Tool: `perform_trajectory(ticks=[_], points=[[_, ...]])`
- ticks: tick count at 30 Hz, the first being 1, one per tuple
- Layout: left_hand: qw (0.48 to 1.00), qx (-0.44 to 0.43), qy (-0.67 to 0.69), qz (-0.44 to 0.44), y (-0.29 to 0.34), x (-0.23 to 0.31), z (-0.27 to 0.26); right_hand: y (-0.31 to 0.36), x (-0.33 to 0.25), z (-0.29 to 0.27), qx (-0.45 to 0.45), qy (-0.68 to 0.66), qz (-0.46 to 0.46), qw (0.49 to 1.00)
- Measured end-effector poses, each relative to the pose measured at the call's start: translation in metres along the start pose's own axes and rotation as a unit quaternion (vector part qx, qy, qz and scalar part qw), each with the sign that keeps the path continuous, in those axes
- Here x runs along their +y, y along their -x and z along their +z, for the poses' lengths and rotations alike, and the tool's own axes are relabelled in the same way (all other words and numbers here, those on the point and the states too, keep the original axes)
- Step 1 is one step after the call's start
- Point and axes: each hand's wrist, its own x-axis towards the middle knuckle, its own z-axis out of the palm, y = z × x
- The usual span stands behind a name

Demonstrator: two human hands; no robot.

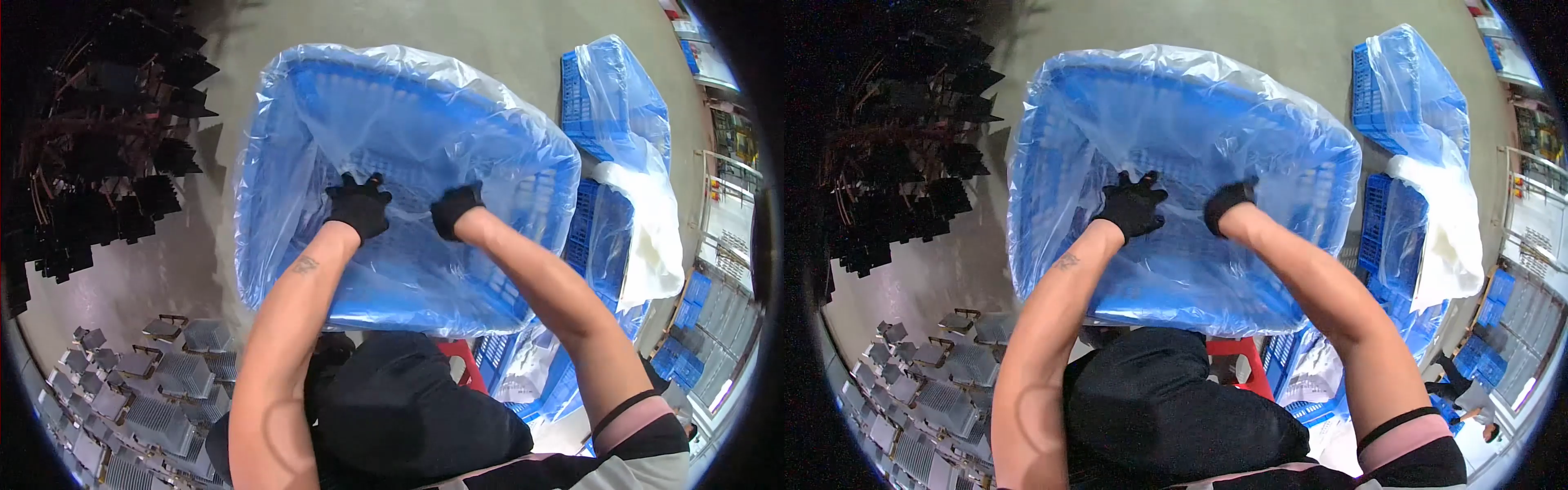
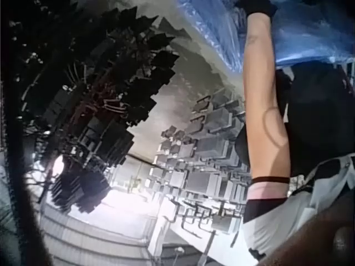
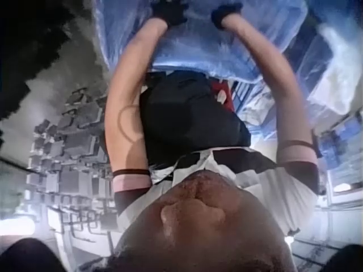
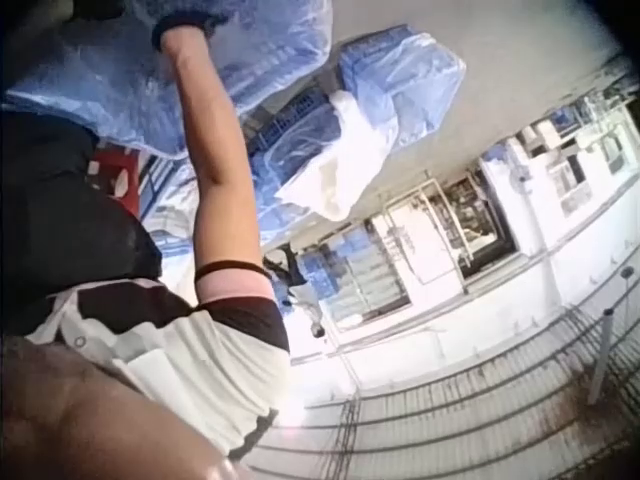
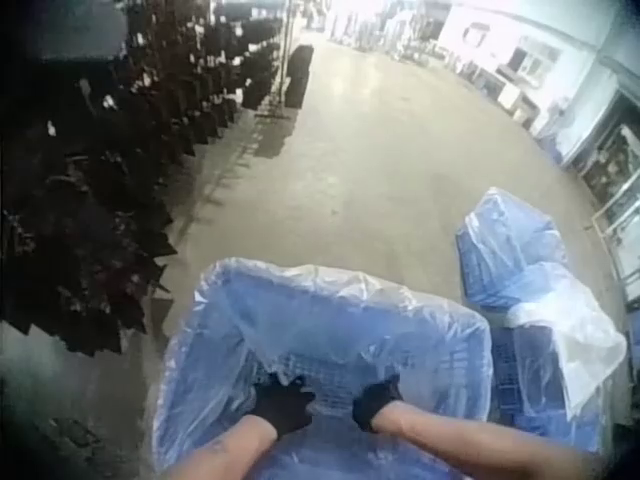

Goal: Picking metal heat sink components from a storage rack and arranging them into a blue plastic crate before covering it with a sheet.

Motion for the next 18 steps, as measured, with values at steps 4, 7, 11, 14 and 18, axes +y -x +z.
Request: perform_trajectory(ticks=[4,7,11,14,18], points=[[0.989,-0.085,-0.111,-0.038,0.009,0.024,-0.02,-0.024,-0.014,-0.072,0.097,-0.047,-0.096,0.99],[0.987,-0.139,-0.061,-0.043,0.021,0.021,-0.016,-0.069,-0.032,-0.086,0.189,-0.093,-0.166,0.963],[0.953,-0.278,-0.116,-0.021,0.032,-0.04,0.041,-0.132,-0.06,-0.107,0.206,-0.176,-0.036,0.962],[0.957,-0.289,-0.036,-0.011,0.024,-0.049,0.041,-0.171,-0.051,-0.081,0.238,-0.215,0.016,0.947],[0.948,-0.314,0.01,-0.048,0.031,-0.067,0.046,-0.189,-0.064,-0.088,0.241,-0.231,0.022,0.942]])
